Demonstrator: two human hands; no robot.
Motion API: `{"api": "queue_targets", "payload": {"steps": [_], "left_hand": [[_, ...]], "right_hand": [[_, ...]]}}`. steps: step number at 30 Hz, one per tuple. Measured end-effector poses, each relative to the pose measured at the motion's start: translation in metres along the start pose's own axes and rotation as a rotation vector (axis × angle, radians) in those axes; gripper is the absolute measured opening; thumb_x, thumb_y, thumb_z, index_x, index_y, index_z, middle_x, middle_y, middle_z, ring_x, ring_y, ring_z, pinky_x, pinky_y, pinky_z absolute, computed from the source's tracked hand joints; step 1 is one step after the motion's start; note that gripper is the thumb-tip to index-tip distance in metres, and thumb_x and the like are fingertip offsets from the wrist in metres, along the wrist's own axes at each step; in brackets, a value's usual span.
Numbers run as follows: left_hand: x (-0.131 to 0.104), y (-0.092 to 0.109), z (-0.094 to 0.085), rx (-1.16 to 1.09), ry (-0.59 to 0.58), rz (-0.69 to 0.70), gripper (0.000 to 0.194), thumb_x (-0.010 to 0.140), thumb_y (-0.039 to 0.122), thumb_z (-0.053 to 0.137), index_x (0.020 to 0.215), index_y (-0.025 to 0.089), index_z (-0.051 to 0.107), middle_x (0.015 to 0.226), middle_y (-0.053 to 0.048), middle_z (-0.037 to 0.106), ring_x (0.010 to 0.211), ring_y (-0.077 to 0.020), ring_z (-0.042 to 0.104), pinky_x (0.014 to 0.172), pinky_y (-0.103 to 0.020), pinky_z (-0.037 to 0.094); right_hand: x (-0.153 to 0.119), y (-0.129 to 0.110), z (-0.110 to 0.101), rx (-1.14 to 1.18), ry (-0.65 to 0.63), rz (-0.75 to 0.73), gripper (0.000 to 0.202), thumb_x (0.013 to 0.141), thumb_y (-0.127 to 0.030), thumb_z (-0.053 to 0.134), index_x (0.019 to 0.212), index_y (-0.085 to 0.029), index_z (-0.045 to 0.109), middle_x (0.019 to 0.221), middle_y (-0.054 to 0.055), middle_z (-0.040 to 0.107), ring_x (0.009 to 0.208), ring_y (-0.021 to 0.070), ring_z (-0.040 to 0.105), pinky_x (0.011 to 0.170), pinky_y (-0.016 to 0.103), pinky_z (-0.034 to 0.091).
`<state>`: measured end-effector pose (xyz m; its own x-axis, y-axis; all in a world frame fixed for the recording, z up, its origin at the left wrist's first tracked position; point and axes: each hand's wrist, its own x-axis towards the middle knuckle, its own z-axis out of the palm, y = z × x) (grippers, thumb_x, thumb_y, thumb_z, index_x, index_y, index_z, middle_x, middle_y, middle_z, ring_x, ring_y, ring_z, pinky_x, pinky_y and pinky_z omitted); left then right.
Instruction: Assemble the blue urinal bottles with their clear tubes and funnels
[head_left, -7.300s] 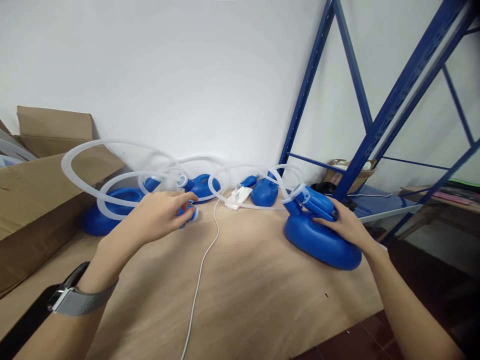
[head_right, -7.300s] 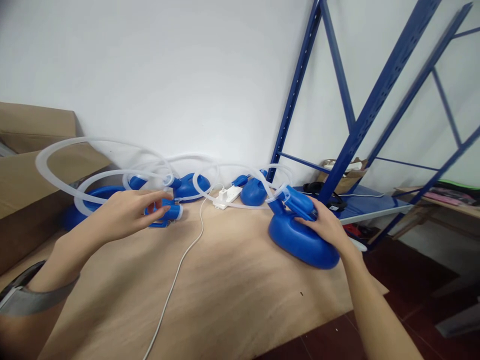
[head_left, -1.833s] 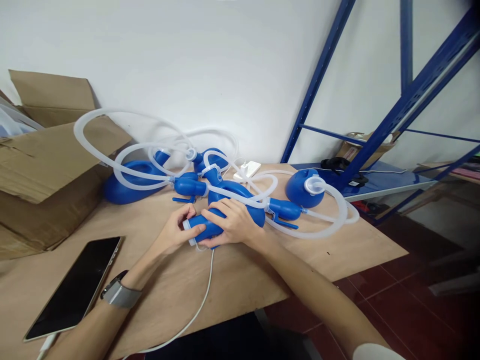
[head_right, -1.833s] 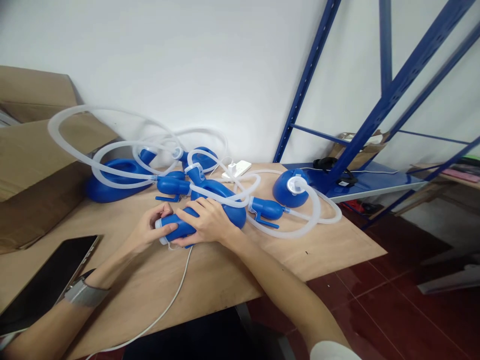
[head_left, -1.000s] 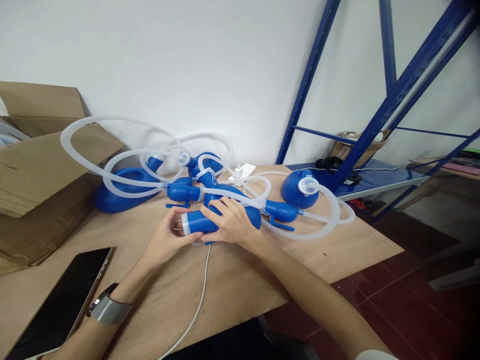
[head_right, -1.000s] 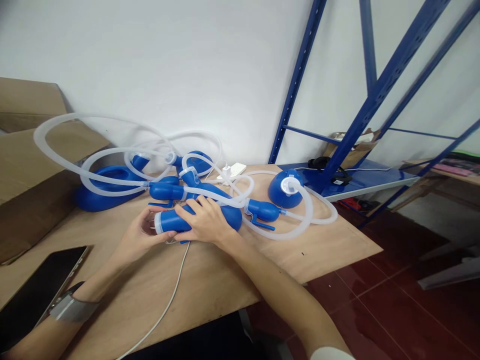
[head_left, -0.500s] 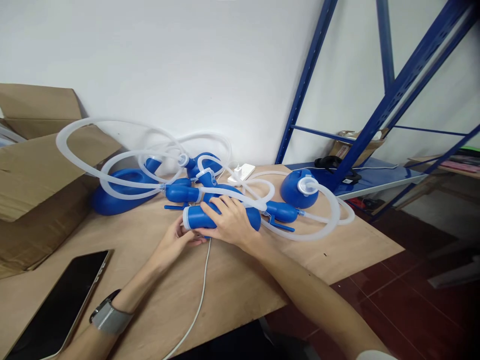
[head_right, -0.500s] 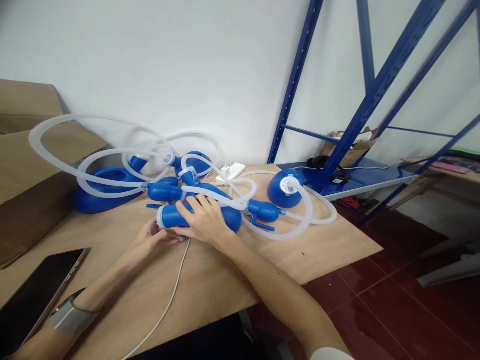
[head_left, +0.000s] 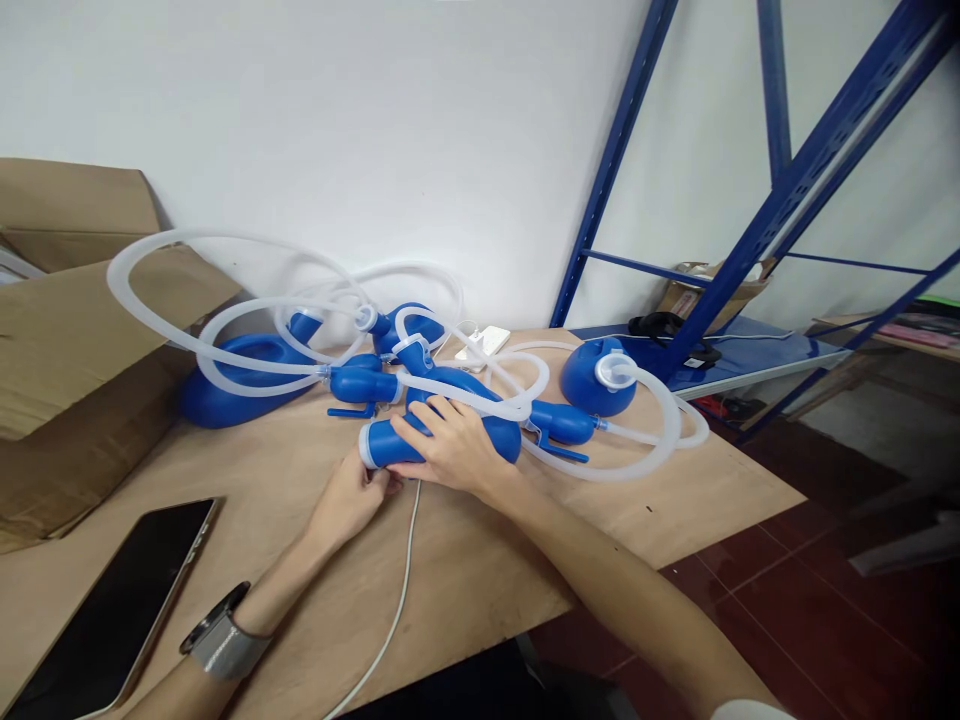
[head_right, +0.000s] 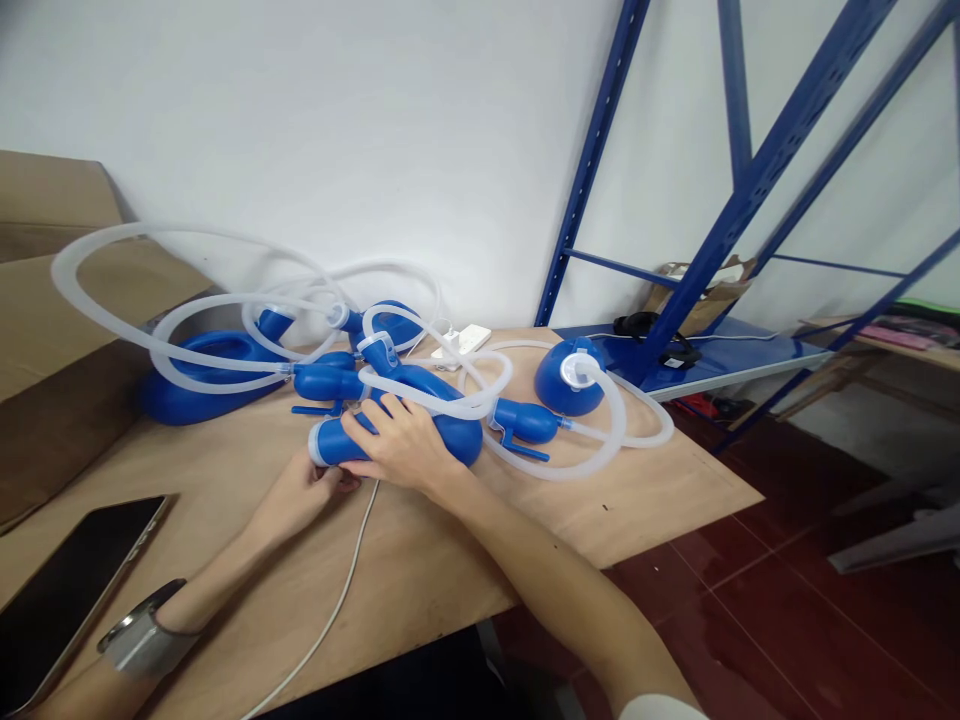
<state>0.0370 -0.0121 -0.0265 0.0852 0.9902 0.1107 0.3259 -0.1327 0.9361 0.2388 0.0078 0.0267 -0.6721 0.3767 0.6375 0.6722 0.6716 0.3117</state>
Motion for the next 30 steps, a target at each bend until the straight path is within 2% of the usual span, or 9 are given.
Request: {"api": "queue_targets", "payload": {"steps": [4,6,9,15,21,22,24,27,30], "left_hand": [[0.000,0.007,-0.010,0.330,0.091,0.110,0.042,0.073,0.022,0.058,0.114,0.022,0.069,0.106,-0.012,0.081,0.108,-0.0375,0.075,0.089,-0.047,0.060],[0.000,0.008,-0.016,0.499,0.109,0.145,0.031,0.072,0.020,0.056,0.099,0.021,0.071,0.098,-0.014,0.081,0.100,-0.0386,0.076,0.082,-0.044,0.057],[0.002,0.007,-0.023,0.596,0.096,0.145,0.016,0.073,0.017,0.052,0.076,0.022,0.066,0.079,-0.015,0.077,0.079,-0.0367,0.075,0.070,-0.039,0.050],[0.008,0.004,-0.035,0.725,0.045,0.205,0.016,0.070,0.014,0.050,0.069,0.023,0.063,0.081,-0.017,0.078,0.076,-0.0351,0.074,0.068,-0.037,0.042],[0.013,-0.004,-0.051,0.752,-0.026,0.229,0.020,0.066,0.013,0.049,0.065,0.024,0.066,0.072,-0.010,0.077,0.071,-0.0287,0.072,0.067,-0.033,0.045],[0.014,-0.005,-0.055,0.751,-0.029,0.229,0.025,0.067,0.014,0.048,0.072,0.024,0.071,0.072,-0.009,0.077,0.069,-0.0279,0.072,0.067,-0.032,0.045],[0.016,-0.006,-0.064,0.746,-0.008,0.221,0.046,0.071,0.015,0.047,0.103,0.024,0.078,0.079,-0.007,0.079,0.071,-0.0275,0.072,0.068,-0.032,0.047],[0.019,-0.008,-0.074,0.811,0.088,0.144,0.075,0.078,0.018,0.048,0.152,0.022,0.056,0.096,-0.010,0.082,0.081,-0.0324,0.075,0.072,-0.035,0.050],[0.021,-0.014,-0.083,0.925,0.176,0.016,0.085,0.081,0.021,0.050,0.164,0.015,0.036,0.104,-0.017,0.080,0.087,-0.0398,0.075,0.072,-0.041,0.051]], "right_hand": [[0.000,0.001,0.000,0.025,0.048,0.036,0.051,0.102,-0.061,0.056,0.125,-0.017,0.069,0.112,0.012,0.074,0.099,0.0275,0.059,0.076,0.039,0.041],[0.000,0.000,-0.002,0.041,0.078,0.051,0.051,0.101,-0.062,0.057,0.123,-0.017,0.070,0.110,0.011,0.074,0.097,0.0271,0.060,0.076,0.039,0.042],[0.001,-0.001,-0.005,0.064,0.074,0.061,0.051,0.101,-0.061,0.057,0.122,-0.016,0.070,0.107,0.012,0.074,0.094,0.0267,0.060,0.076,0.039,0.042],[0.004,-0.004,-0.010,0.082,0.051,0.059,0.049,0.100,-0.059,0.058,0.119,-0.016,0.071,0.105,0.011,0.074,0.094,0.0263,0.060,0.076,0.039,0.043],[0.001,0.008,-0.011,0.100,0.033,0.044,0.050,0.097,-0.062,0.064,0.120,-0.018,0.072,0.107,0.012,0.073,0.099,0.0274,0.059,0.079,0.039,0.043],[-0.001,0.011,-0.011,0.098,0.038,0.052,0.050,0.097,-0.063,0.064,0.121,-0.019,0.072,0.109,0.012,0.073,0.100,0.0274,0.060,0.080,0.039,0.043],[-0.003,0.015,-0.009,0.088,0.056,0.053,0.053,0.096,-0.065,0.063,0.122,-0.020,0.072,0.110,0.011,0.073,0.099,0.0270,0.060,0.080,0.039,0.043],[-0.005,0.015,-0.005,0.079,0.085,0.011,0.056,0.097,-0.068,0.060,0.122,-0.019,0.072,0.107,0.011,0.074,0.095,0.0262,0.060,0.079,0.040,0.043],[-0.005,0.010,-0.002,0.091,0.075,-0.001,0.059,0.098,-0.069,0.059,0.125,-0.018,0.071,0.109,0.011,0.073,0.098,0.0263,0.060,0.081,0.040,0.044]]}}
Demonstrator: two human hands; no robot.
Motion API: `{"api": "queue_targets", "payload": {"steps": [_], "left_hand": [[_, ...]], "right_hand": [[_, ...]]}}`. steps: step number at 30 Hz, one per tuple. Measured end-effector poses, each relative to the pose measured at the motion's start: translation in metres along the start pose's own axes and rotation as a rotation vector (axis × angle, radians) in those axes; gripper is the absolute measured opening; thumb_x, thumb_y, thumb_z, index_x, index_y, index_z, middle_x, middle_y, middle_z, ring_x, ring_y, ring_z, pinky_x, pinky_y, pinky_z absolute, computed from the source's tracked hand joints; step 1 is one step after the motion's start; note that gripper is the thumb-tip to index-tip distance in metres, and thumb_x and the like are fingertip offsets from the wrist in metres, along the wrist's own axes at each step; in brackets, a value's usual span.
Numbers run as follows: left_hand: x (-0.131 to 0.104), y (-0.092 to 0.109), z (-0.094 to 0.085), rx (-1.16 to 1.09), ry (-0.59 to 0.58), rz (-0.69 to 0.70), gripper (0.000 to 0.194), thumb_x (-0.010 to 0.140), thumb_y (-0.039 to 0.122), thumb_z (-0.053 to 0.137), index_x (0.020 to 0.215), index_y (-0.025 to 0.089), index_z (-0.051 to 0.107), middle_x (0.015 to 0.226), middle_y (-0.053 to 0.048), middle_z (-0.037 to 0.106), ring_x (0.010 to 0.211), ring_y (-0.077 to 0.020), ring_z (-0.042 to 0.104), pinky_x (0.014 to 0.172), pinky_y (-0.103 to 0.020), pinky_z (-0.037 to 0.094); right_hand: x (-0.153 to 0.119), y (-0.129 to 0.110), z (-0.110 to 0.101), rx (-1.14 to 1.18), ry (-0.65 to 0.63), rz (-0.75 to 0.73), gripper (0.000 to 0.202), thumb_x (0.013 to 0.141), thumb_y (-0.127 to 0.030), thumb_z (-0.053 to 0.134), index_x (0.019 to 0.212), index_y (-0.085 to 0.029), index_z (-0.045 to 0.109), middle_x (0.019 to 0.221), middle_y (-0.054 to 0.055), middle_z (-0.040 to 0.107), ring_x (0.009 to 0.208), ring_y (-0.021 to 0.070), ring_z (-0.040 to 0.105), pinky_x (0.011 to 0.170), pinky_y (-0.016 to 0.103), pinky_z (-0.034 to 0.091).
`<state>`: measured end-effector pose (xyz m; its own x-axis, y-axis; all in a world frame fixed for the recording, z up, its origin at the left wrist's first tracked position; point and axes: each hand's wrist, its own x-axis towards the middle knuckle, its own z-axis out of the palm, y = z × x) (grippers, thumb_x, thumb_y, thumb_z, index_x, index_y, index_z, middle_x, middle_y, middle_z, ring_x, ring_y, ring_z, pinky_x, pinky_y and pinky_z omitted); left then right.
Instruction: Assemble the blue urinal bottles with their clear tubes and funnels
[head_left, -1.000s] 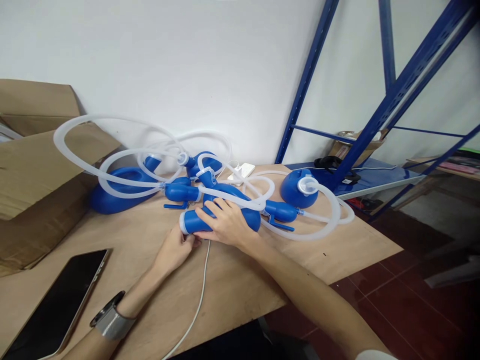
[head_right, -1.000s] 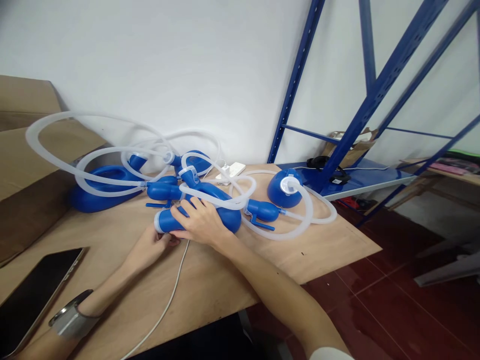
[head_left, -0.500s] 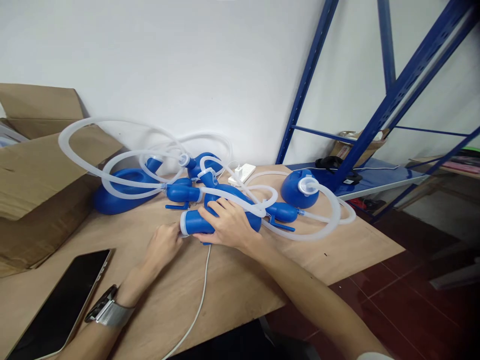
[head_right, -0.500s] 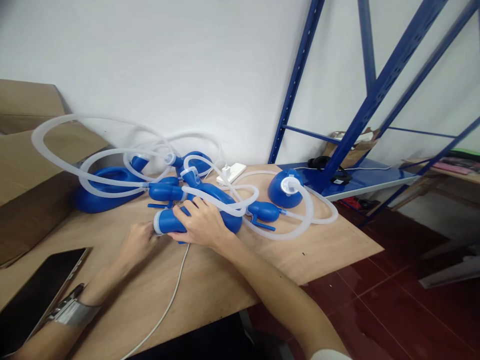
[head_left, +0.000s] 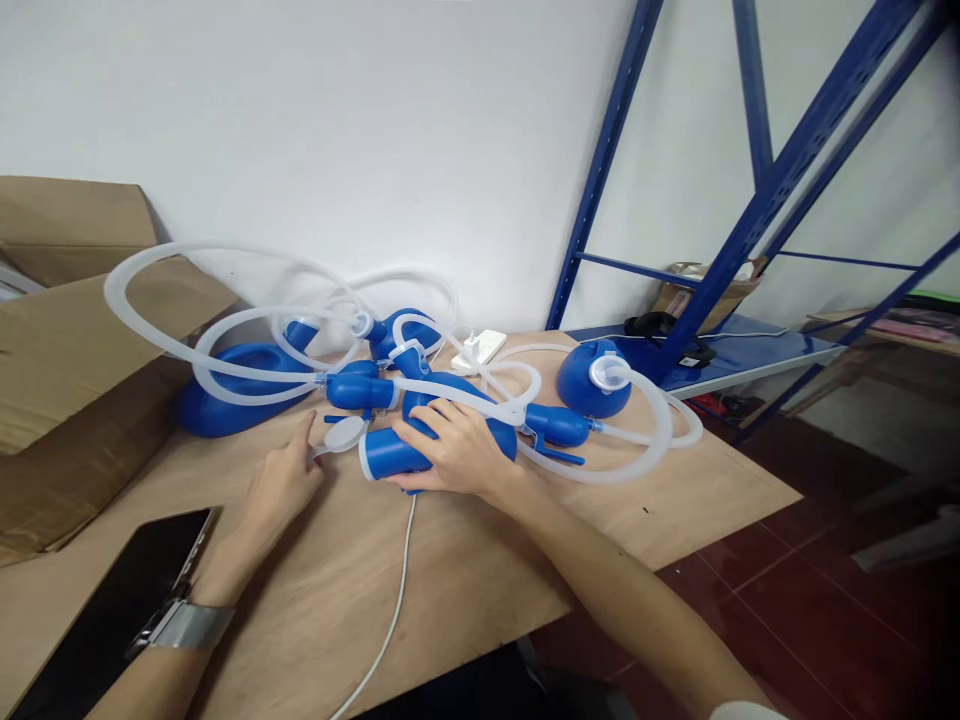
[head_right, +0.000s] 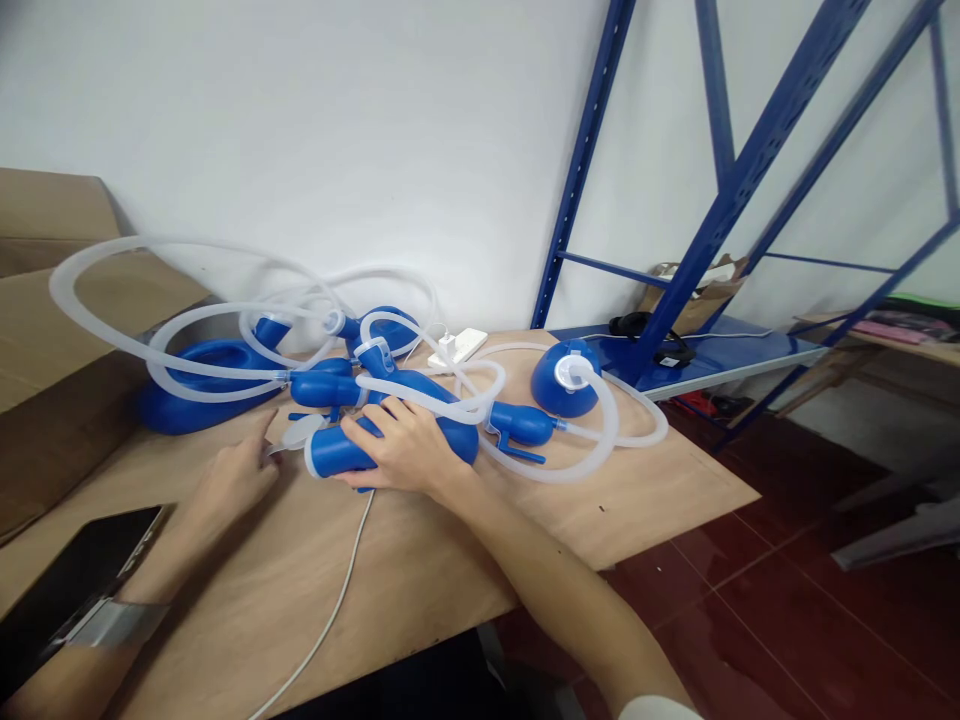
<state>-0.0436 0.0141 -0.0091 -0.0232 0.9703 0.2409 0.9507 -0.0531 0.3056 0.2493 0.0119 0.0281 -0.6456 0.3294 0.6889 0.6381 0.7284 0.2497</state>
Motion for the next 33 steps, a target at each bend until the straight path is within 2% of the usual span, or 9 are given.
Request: {"api": "queue_targets", "payload": {"steps": [3,5,8,10,13,16,21,28,33], "left_hand": [[0.003,-0.006,-0.002,0.029,0.048,-0.015,0.094,0.077,0.022,0.055,0.166,0.013,0.029,0.130,-0.024,0.071,0.112,-0.0448,0.070,0.085,-0.049,0.054],[0.003,-0.004,-0.006,-0.029,0.122,0.115,0.089,0.074,0.025,0.058,0.160,0.017,0.042,0.147,-0.024,0.060,0.132,-0.0462,0.058,0.101,-0.056,0.050],[-0.003,0.012,-0.016,-0.286,0.123,0.442,0.049,0.079,0.033,0.061,0.126,0.024,0.070,0.140,-0.015,0.064,0.135,-0.0400,0.055,0.114,-0.056,0.044],[-0.010,0.029,-0.022,-0.468,0.032,0.546,0.024,0.085,0.038,0.063,0.102,0.025,0.075,0.122,-0.010,0.072,0.121,-0.0348,0.062,0.111,-0.051,0.048],[-0.019,0.051,-0.027,-0.660,-0.052,0.488,0.019,0.089,0.043,0.070,0.091,0.025,0.076,0.110,-0.008,0.075,0.110,-0.0311,0.066,0.104,-0.047,0.051],[-0.022,0.060,-0.026,-0.788,-0.126,0.384,0.024,0.087,0.049,0.073,0.086,0.026,0.078,0.106,-0.007,0.077,0.103,-0.0296,0.067,0.103,-0.048,0.051],[-0.018,0.055,-0.030,-0.872,-0.269,0.328,0.026,0.084,0.051,0.075,0.080,0.026,0.081,0.095,-0.007,0.076,0.094,-0.0282,0.066,0.094,-0.046,0.053],[-0.014,0.050,-0.034,-0.925,-0.305,0.317,0.036,0.078,0.049,0.081,0.057,0.022,0.069,0.074,-0.003,0.061,0.075,-0.0204,0.055,0.071,-0.033,0.048],[-0.012,0.044,-0.033,-0.932,-0.359,0.344,0.039,0.079,0.048,0.083,0.057,0.020,0.066,0.074,-0.002,0.057,0.072,-0.0176,0.051,0.067,-0.030,0.044]], "right_hand": [[0.000,-0.003,0.003,0.008,-0.028,0.033,0.062,0.097,-0.070,0.060,0.130,-0.018,0.070,0.113,0.013,0.073,0.102,0.0269,0.061,0.083,0.040,0.045],[-0.001,-0.004,0.004,0.003,-0.029,0.063,0.062,0.097,-0.069,0.061,0.132,-0.019,0.069,0.118,0.013,0.073,0.105,0.0276,0.061,0.084,0.039,0.045],[-0.002,-0.005,0.004,-0.001,-0.026,0.089,0.062,0.097,-0.067,0.064,0.136,-0.020,0.068,0.123,0.014,0.072,0.110,0.0286,0.061,0.087,0.040,0.046],[-0.002,-0.006,0.004,-0.003,-0.033,0.087,0.061,0.098,-0.066,0.062,0.137,-0.020,0.067,0.125,0.014,0.072,0.111,0.0288,0.061,0.089,0.041,0.047],[-0.002,-0.007,0.003,-0.006,-0.031,0.070,0.059,0.101,-0.065,0.057,0.137,-0.019,0.067,0.124,0.014,0.073,0.110,0.0282,0.062,0.086,0.040,0.046],[-0.001,-0.007,0.003,0.003,-0.020,0.052,0.059,0.102,-0.066,0.054,0.134,-0.019,0.069,0.120,0.013,0.074,0.107,0.0276,0.062,0.082,0.039,0.046],[0.001,-0.007,0.003,0.089,-0.051,0.021,0.061,0.101,-0.070,0.053,0.131,-0.019,0.071,0.118,0.012,0.074,0.105,0.0270,0.063,0.087,0.040,0.049],[0.003,-0.005,0.007,0.133,-0.040,-0.013,0.064,0.100,-0.071,0.055,0.134,-0.019,0.069,0.122,0.014,0.073,0.106,0.0271,0.063,0.088,0.040,0.051],[0.003,-0.004,0.007,0.149,0.014,-0.056,0.063,0.098,-0.070,0.059,0.128,-0.016,0.071,0.116,0.014,0.075,0.104,0.0281,0.063,0.087,0.042,0.051]]}}
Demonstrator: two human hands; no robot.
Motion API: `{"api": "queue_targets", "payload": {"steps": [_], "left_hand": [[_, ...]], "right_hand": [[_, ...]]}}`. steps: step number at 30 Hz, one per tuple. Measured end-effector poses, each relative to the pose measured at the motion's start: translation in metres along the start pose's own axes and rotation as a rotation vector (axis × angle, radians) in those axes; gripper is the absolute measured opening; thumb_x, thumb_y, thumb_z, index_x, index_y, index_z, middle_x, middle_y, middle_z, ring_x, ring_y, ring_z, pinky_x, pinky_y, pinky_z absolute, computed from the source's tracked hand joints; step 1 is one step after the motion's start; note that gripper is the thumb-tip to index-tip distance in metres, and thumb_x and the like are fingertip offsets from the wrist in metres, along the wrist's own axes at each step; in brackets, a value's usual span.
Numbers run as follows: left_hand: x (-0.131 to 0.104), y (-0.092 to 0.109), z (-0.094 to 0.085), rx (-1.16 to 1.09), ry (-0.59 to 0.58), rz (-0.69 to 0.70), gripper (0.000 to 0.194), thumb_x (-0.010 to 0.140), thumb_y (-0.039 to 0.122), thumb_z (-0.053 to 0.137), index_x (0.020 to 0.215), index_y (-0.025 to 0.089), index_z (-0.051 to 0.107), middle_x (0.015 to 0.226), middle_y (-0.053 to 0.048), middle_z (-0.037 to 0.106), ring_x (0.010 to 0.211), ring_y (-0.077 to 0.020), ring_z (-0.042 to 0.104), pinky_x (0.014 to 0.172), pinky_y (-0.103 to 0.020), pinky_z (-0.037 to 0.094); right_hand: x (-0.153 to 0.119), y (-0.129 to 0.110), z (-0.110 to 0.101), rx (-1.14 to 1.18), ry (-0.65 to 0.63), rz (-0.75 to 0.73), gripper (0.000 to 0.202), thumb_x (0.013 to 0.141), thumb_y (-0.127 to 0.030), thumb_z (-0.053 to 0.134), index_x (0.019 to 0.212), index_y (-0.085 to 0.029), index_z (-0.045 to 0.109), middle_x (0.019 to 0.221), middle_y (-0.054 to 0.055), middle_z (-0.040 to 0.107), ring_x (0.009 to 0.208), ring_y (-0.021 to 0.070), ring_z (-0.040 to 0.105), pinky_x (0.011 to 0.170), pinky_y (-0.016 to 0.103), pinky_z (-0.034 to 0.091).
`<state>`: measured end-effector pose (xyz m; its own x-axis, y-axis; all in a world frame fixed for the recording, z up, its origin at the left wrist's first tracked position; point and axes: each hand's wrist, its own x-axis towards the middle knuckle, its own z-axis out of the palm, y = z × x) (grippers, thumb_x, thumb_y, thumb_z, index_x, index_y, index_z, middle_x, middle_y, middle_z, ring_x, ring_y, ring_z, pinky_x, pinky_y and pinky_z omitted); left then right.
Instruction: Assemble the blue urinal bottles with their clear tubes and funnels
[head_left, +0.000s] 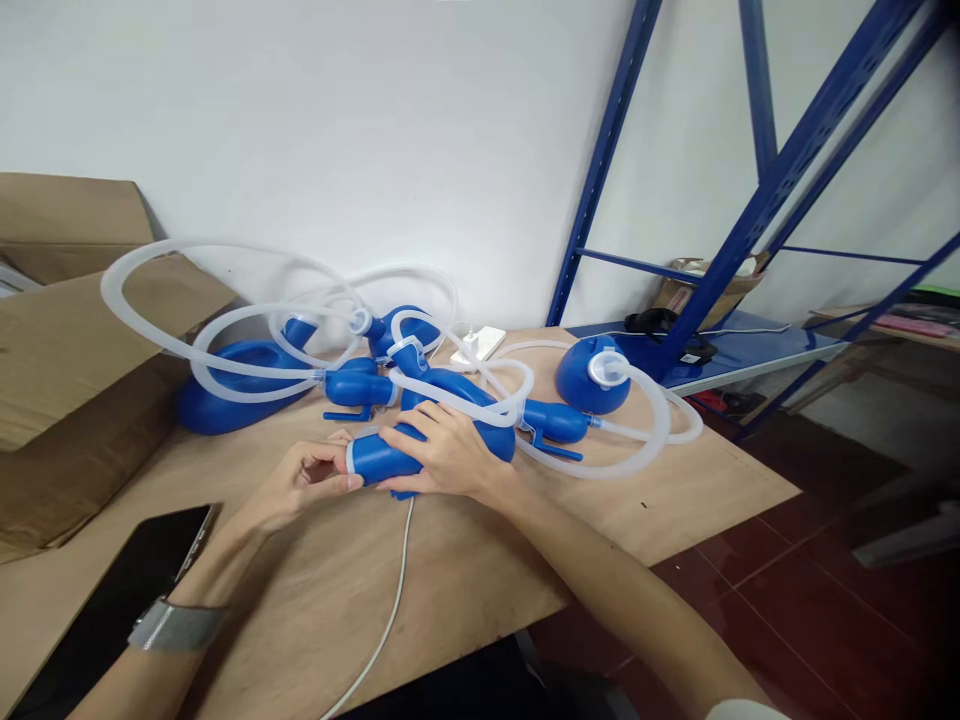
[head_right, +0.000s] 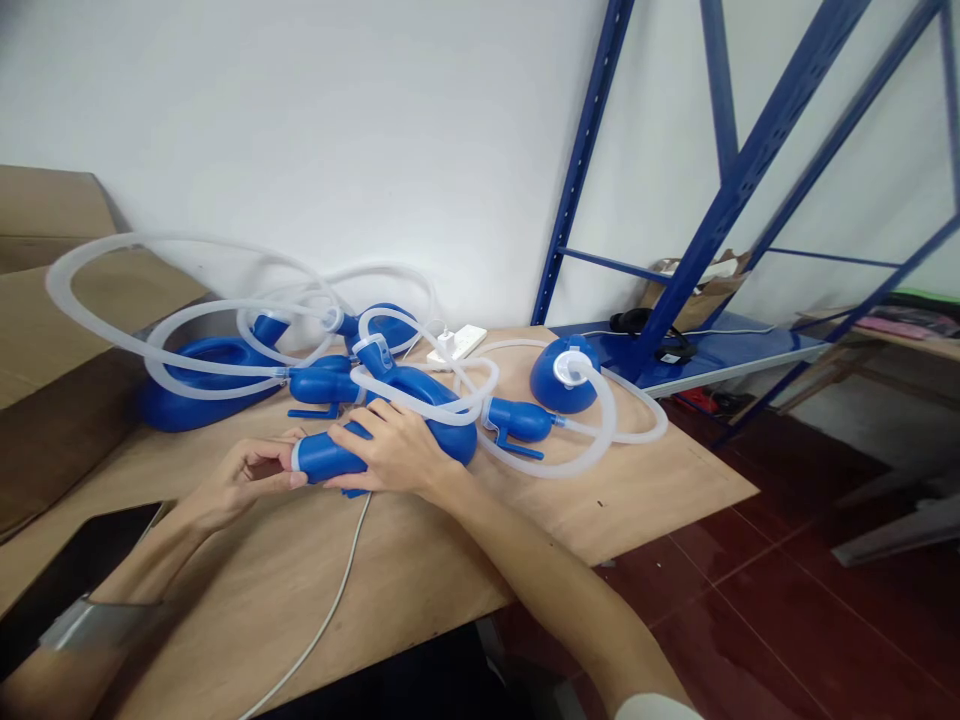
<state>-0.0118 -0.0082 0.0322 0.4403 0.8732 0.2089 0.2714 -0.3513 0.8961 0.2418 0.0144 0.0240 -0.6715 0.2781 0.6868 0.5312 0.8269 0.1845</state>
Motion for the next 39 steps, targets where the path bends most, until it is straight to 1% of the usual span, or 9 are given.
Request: {"api": "queue_targets", "payload": {"steps": [7,12,19,22,25,29,32,36,39], "left_hand": [[-0.001,-0.011,-0.010,-0.101,0.078,-0.006,0.040,0.080,0.052,0.080,0.059,0.020,0.071,0.070,-0.006,0.066,0.070,-0.0196,0.059,0.067,-0.031,0.047],[0.007,-0.016,-0.011,0.055,0.317,-0.085,0.048,0.074,0.066,0.071,0.059,0.021,0.069,0.069,-0.007,0.069,0.069,-0.0225,0.061,0.065,-0.032,0.049],[0.009,-0.024,-0.007,0.406,0.562,-0.201,0.040,0.075,0.048,0.073,0.048,0.022,0.059,0.046,0.000,0.049,0.050,-0.0161,0.040,0.053,-0.030,0.026],[0.004,-0.020,-0.002,0.460,0.645,-0.105,0.039,0.082,0.052,0.067,0.057,0.023,0.063,0.061,-0.005,0.062,0.062,-0.0214,0.054,0.059,-0.030,0.036],[-0.001,-0.015,0.006,0.288,0.550,0.056,0.043,0.088,0.061,0.059,0.100,0.023,0.075,0.093,-0.010,0.076,0.086,-0.0290,0.069,0.071,-0.034,0.053],[-0.003,-0.011,0.022,-0.019,0.282,0.022,0.075,0.080,0.058,0.075,0.145,0.026,0.056,0.129,-0.014,0.071,0.098,-0.0311,0.073,0.074,-0.038,0.062],[0.001,-0.011,0.028,-0.105,0.379,-0.117,0.066,0.066,0.048,0.090,0.123,0.022,0.069,0.108,-0.009,0.075,0.077,-0.0242,0.071,0.064,-0.035,0.061],[0.009,-0.015,0.014,-0.404,0.748,-0.149,0.048,0.063,0.051,0.087,0.092,0.018,0.068,0.074,0.000,0.063,0.058,-0.0164,0.057,0.046,-0.028,0.051],[0.012,-0.017,0.001,-0.450,0.891,-0.122,0.042,0.061,0.051,0.081,0.079,0.020,0.059,0.069,0.003,0.054,0.057,-0.0137,0.050,0.042,-0.025,0.045]], "right_hand": [[0.000,0.009,-0.005,0.039,0.029,0.043,0.060,0.096,-0.069,0.063,0.126,-0.018,0.073,0.116,0.012,0.075,0.105,0.0265,0.064,0.096,0.041,0.052],[0.001,0.004,-0.001,-0.022,0.009,0.024,0.061,0.099,-0.069,0.058,0.133,-0.019,0.071,0.123,0.013,0.074,0.108,0.0272,0.064,0.095,0.041,0.050],[-0.005,0.001,-0.001,-0.060,0.094,0.115,0.063,0.100,-0.065,0.061,0.142,-0.018,0.065,0.131,0.014,0.074,0.120,0.0292,0.064,0.098,0.041,0.048],[-0.006,-0.002,0.003,-0.002,0.124,0.158,0.066,0.098,-0.063,0.065,0.143,-0.016,0.063,0.132,0.015,0.073,0.122,0.0288,0.064,0.103,0.041,0.048],[-0.005,-0.004,0.006,0.019,0.106,0.189,0.064,0.097,-0.061,0.066,0.142,-0.016,0.062,0.134,0.016,0.072,0.126,0.0298,0.063,0.108,0.043,0.048],[-0.007,-0.007,0.011,0.002,0.089,0.140,0.061,0.099,-0.056,0.066,0.144,-0.015,0.058,0.137,0.016,0.069,0.131,0.0294,0.058,0.111,0.043,0.047],[-0.009,-0.009,0.016,0.023,0.116,0.061,0.061,0.096,-0.062,0.068,0.138,-0.019,0.062,0.138,0.016,0.066,0.135,0.0301,0.052,0.114,0.046,0.045],[-0.010,-0.018,0.022,0.204,0.099,-0.050,0.047,0.093,-0.068,0.067,0.105,-0.023,0.069,0.105,0.009,0.072,0.108,0.0265,0.063,0.095,0.042,0.053],[-0.006,-0.027,0.018,0.451,0.021,0.206,0.041,0.102,-0.061,0.057,0.098,-0.021,0.067,0.088,0.005,0.071,0.087,0.0203,0.066,0.080,0.034,0.053]]}}
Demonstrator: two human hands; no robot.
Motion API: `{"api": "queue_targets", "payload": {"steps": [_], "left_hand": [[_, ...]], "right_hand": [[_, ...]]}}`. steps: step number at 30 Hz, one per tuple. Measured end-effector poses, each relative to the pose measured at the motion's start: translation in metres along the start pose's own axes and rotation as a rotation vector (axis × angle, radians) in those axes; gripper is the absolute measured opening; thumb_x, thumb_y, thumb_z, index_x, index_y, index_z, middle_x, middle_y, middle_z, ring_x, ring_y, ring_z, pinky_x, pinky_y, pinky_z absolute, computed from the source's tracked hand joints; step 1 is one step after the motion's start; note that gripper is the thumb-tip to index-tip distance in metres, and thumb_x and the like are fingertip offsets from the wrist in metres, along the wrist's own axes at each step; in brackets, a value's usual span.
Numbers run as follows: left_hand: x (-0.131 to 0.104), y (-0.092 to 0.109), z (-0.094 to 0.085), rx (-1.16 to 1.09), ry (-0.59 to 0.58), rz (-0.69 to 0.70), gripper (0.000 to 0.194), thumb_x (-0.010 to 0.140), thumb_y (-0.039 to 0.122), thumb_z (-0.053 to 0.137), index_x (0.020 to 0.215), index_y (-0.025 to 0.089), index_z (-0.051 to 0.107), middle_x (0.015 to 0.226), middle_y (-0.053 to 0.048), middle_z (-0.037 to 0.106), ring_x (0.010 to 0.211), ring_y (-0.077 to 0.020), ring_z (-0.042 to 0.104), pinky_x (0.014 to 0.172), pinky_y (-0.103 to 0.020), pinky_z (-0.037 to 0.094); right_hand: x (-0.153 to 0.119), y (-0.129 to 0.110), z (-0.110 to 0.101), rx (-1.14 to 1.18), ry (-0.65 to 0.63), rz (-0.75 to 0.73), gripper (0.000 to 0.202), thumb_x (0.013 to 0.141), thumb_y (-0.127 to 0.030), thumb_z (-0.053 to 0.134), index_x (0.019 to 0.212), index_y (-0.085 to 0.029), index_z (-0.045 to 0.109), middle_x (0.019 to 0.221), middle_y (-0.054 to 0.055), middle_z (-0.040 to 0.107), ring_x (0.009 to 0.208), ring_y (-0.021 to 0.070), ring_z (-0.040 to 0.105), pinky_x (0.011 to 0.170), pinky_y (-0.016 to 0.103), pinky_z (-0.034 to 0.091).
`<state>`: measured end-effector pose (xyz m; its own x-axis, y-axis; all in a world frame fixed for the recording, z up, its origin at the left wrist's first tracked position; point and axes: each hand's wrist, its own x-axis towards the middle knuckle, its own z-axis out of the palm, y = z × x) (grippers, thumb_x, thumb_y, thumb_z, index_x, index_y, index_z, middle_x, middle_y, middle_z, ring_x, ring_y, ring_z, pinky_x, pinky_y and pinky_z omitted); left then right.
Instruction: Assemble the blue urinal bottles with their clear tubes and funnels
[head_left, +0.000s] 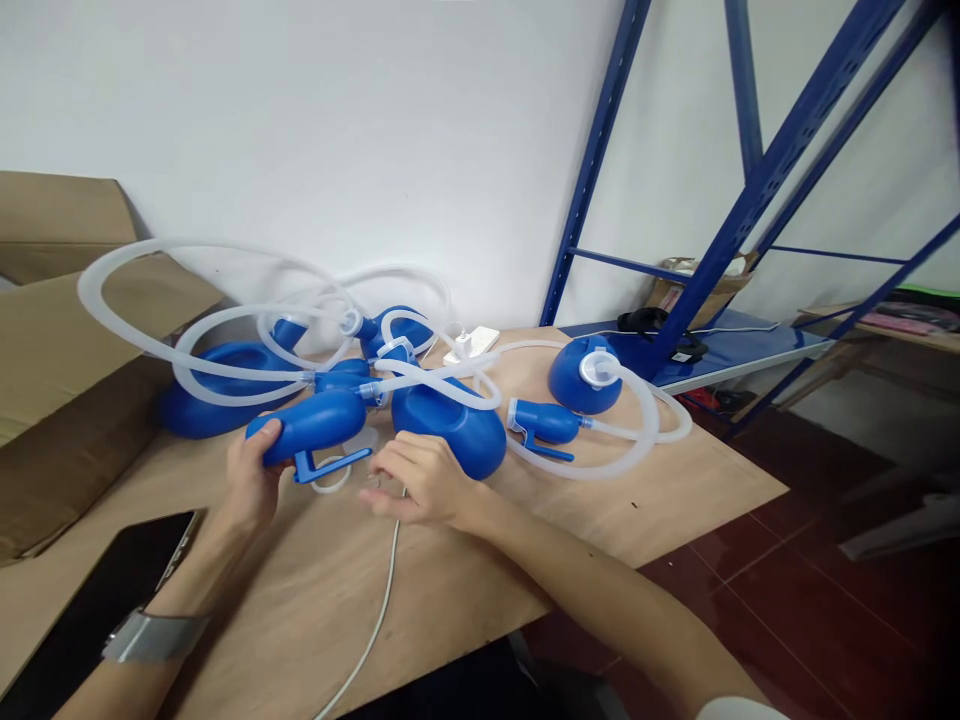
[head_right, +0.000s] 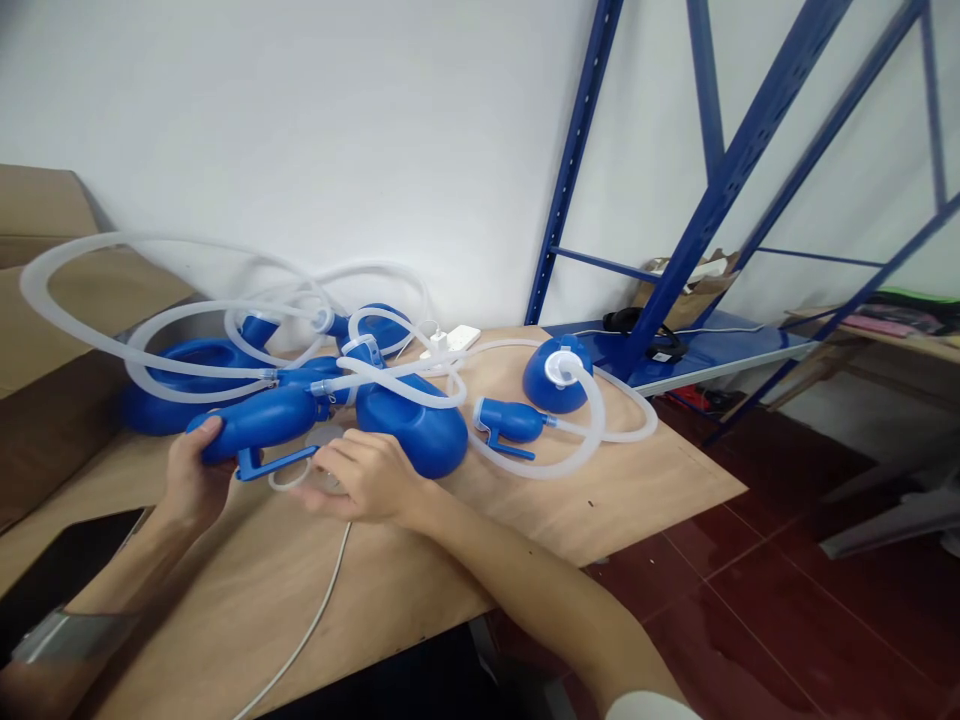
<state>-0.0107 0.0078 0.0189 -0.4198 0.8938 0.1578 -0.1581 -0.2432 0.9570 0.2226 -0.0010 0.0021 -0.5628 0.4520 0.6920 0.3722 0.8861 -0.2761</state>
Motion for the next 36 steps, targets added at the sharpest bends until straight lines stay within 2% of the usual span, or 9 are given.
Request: {"api": "queue_targets", "payload": {"steps": [3,6,9,15,20,24,29,32,36], "left_hand": [[0.000,0.003,-0.002,-0.021,0.028,0.006,0.041,0.057,0.050,0.076,0.078,0.021,0.057,0.064,0.005,0.051,0.053,-0.0125,0.047,0.041,-0.025,0.043],[-0.010,0.005,0.000,-0.021,-0.030,-0.010,0.040,0.060,0.051,0.071,0.083,0.021,0.059,0.060,0.005,0.053,0.051,-0.0144,0.049,0.043,-0.027,0.042],[-0.018,0.007,0.001,-0.001,-0.090,-0.014,0.040,0.065,0.053,0.068,0.087,0.020,0.061,0.061,0.003,0.059,0.049,-0.0166,0.053,0.045,-0.030,0.043],[-0.015,0.004,0.000,0.055,-0.093,0.073,0.035,0.067,0.050,0.064,0.084,0.020,0.060,0.066,0.001,0.062,0.056,-0.0184,0.057,0.053,-0.032,0.047],[-0.013,0.000,-0.004,0.115,-0.138,0.120,0.030,0.068,0.049,0.062,0.079,0.021,0.060,0.059,0.001,0.059,0.048,-0.0165,0.052,0.045,-0.031,0.039],[-0.013,-0.002,-0.011,0.179,-0.153,0.151,0.032,0.068,0.051,0.060,0.079,0.021,0.063,0.049,0.003,0.053,0.037,-0.0155,0.045,0.038,-0.030,0.030],[-0.007,-0.001,-0.018,0.266,-0.109,0.226,0.034,0.063,0.052,0.062,0.078,0.021,0.062,0.048,0.002,0.053,0.037,-0.0170,0.046,0.036,-0.031,0.030],[-0.002,0.000,-0.023,0.318,-0.101,0.255,0.034,0.064,0.053,0.061,0.078,0.023,0.060,0.050,0.003,0.052,0.038,-0.0174,0.046,0.037,-0.032,0.032],[-0.003,-0.001,-0.026,0.405,-0.108,0.301,0.036,0.068,0.057,0.056,0.080,0.024,0.057,0.052,0.003,0.049,0.042,-0.0187,0.046,0.041,-0.033,0.033]], "right_hand": [[0.004,-0.010,-0.002,0.278,0.021,0.378,0.040,0.108,-0.056,0.048,0.115,-0.020,0.063,0.099,0.006,0.074,0.095,0.0200,0.071,0.085,0.033,0.054],[0.008,-0.013,0.000,0.480,0.067,0.538,0.042,0.111,-0.055,0.042,0.126,-0.021,0.059,0.105,0.007,0.074,0.094,0.0201,0.073,0.084,0.033,0.056],[0.010,-0.010,0.006,0.619,0.122,0.570,0.042,0.110,-0.056,0.041,0.118,-0.020,0.061,0.097,0.005,0.073,0.086,0.0192,0.072,0.075,0.031,0.057],[0.012,-0.002,0.010,0.706,0.187,0.573,0.036,0.107,-0.051,0.049,0.093,-0.020,0.064,0.087,0.003,0.070,0.077,0.0156,0.066,0.068,0.028,0.054],[0.015,-0.004,0.014,0.950,0.221,0.642,0.043,0.102,-0.059,0.053,0.087,-0.020,0.061,0.078,0.000,0.064,0.067,0.0134,0.063,0.067,0.028,0.055],[0.018,-0.003,0.014,1.114,0.199,0.659,0.046,0.098,-0.063,0.059,0.084,-0.019,0.059,0.072,-0.002,0.062,0.064,0.0121,0.062,0.065,0.027,0.054],[0.019,0.001,0.007,1.195,0.141,0.716,0.044,0.098,-0.059,0.062,0.080,-0.019,0.060,0.068,-0.002,0.062,0.061,0.0116,0.060,0.063,0.026,0.053],[0.019,0.004,0.006,1.206,0.121,0.765,0.037,0.097,-0.052,0.067,0.085,-0.018,0.066,0.074,0.000,0.067,0.067,0.0125,0.063,0.066,0.025,0.053],[0.027,0.000,0.004,1.388,0.358,0.882,0.027,0.093,-0.044,0.073,0.105,-0.020,0.067,0.102,0.005,0.076,0.092,0.0168,0.073,0.081,0.029,0.057]]}}
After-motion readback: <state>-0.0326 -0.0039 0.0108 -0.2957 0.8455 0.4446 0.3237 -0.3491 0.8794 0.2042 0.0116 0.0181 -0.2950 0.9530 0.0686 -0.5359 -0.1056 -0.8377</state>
